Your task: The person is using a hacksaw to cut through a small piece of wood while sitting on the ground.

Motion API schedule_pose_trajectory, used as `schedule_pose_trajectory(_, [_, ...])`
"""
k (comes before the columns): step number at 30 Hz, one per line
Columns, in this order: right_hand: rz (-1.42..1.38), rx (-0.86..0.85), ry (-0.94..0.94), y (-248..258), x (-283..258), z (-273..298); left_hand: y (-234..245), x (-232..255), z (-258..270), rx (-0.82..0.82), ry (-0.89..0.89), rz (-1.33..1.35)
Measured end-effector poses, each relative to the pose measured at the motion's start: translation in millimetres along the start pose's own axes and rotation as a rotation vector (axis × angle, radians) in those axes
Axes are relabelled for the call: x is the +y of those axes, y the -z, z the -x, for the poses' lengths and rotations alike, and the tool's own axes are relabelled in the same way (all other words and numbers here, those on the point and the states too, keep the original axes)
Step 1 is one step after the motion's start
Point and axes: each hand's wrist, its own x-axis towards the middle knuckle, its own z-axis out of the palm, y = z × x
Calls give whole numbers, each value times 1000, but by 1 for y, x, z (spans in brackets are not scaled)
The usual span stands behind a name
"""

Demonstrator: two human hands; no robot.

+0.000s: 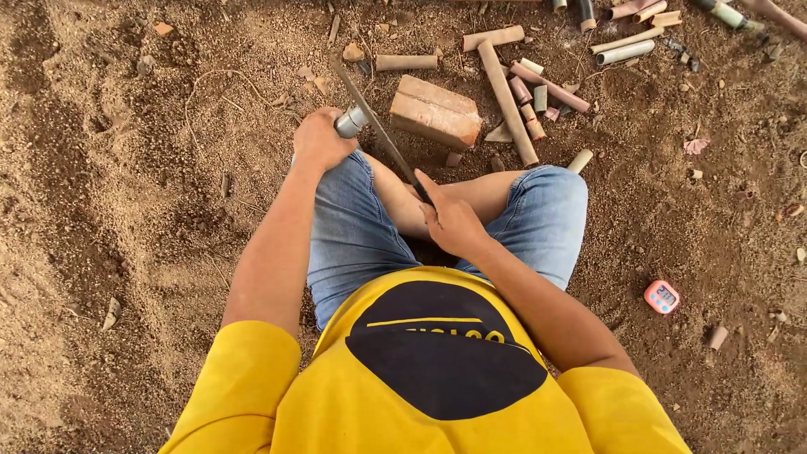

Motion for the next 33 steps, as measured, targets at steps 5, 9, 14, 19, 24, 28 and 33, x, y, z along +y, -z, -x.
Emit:
schedule_pose_trajectory(5, [152, -34, 115, -7, -3, -16, 2, -4, -2, -139, 54, 24])
schedule_pose_trajectory(9, [440, -14, 160, -21, 1, -28, -3, -6, -4, -134, 76, 81])
schedule_pose_trajectory(14, [596, 42, 190, -39, 20, -38, -20, -13, -11, -115, 65, 86])
schedule_pose_trajectory(19, [757, 72, 179, -45, 20, -5, -29, -25, -20, -111, 69, 125])
schedule_pose_trajectory(24, [751, 88, 195, -41, 25, -12, -16, -6, -14, -193, 92, 38])
schedule_pose_trajectory(28, [585, 49, 157, -47, 16, -60, -12, 0, -10, -208, 71, -60])
schedule_pose_trajectory(33, [492, -91, 39, -44, -18, -55, -18, -5, -13, -195, 128, 12])
